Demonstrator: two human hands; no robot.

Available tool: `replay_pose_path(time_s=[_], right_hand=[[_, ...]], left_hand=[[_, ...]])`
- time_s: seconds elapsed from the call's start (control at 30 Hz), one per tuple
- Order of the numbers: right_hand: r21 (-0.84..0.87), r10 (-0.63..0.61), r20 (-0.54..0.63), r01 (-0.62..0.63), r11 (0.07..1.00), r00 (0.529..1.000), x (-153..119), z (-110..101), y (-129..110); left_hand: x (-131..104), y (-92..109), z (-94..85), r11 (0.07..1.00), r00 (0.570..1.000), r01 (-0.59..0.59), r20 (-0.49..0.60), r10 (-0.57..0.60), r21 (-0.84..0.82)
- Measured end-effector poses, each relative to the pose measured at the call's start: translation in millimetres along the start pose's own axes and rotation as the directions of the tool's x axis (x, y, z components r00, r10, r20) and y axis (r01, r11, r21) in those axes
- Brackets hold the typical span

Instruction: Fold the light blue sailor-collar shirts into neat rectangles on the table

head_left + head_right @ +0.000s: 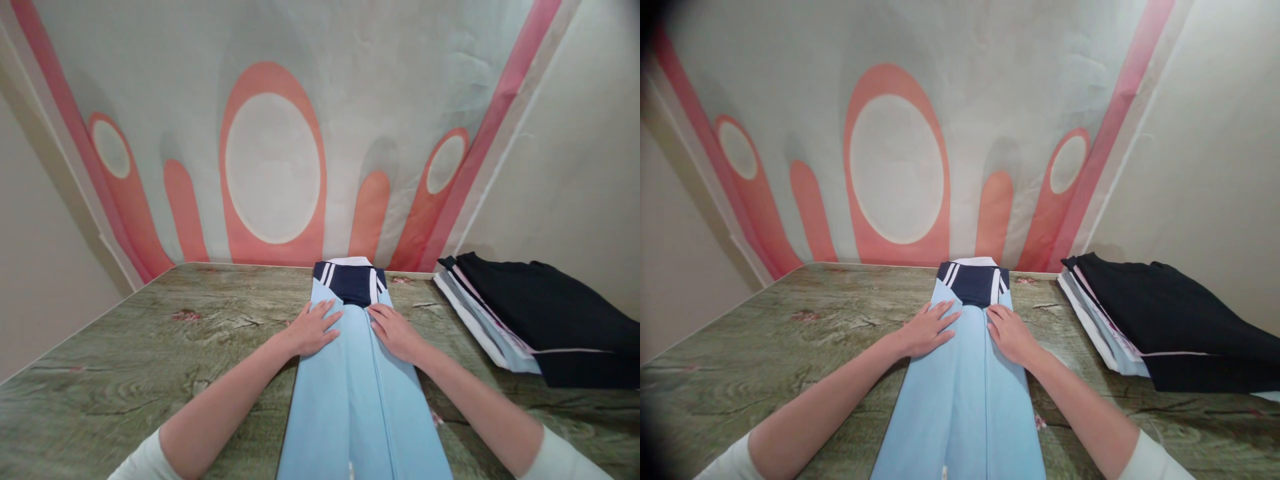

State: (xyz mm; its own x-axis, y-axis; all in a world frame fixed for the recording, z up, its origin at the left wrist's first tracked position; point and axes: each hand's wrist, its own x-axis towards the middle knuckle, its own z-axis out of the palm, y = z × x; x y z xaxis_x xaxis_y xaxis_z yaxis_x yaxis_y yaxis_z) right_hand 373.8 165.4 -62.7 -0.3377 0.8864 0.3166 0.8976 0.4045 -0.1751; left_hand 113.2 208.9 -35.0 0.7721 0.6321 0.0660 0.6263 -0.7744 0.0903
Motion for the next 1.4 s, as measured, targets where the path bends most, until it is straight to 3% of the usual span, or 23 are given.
replay_pose_path(time_s=[0.27, 0.47, 0.73, 1.2, 1.3, 1.4], right_hand=[[-0.011, -0.011, 0.195, 0.014, 1.0, 0.981, -11, -6, -8], [-0.043, 0.06, 0.193, -0.053, 0.998, 0.979, -18, -9, -20], [-0.021, 0.0, 0.209, 0.004, 1.0, 0.978, -35, -13, -26], [-0.041, 0.066, 0.214, -0.058, 0.997, 0.975, -9, -8, -7], [-0.055, 0.07, 0.21, -0.06, 0.997, 0.975, -7, -6, -3], [-0.07, 0.064, 0.214, -0.05, 0.996, 0.975, -7, -4, -2]], left_hand=[[-17, 20, -3.0, 0.999, 0.998, -0.049, 0.039, 0.049, -0.009], [-16, 21, -0.7, 0.999, 0.999, -0.038, 0.013, 0.038, 0.019], [-23, 23, 4.3, 1.0, 1.0, -0.025, -0.001, 0.025, 0.018], [15, -4, 7.7, 0.998, 0.999, -0.053, 0.007, 0.052, 0.022], [17, -2, 6.7, 0.999, 0.999, -0.034, 0.023, 0.033, 0.034], [6, 10, 4.8, 0.998, 0.997, -0.044, 0.059, 0.042, 0.042]])
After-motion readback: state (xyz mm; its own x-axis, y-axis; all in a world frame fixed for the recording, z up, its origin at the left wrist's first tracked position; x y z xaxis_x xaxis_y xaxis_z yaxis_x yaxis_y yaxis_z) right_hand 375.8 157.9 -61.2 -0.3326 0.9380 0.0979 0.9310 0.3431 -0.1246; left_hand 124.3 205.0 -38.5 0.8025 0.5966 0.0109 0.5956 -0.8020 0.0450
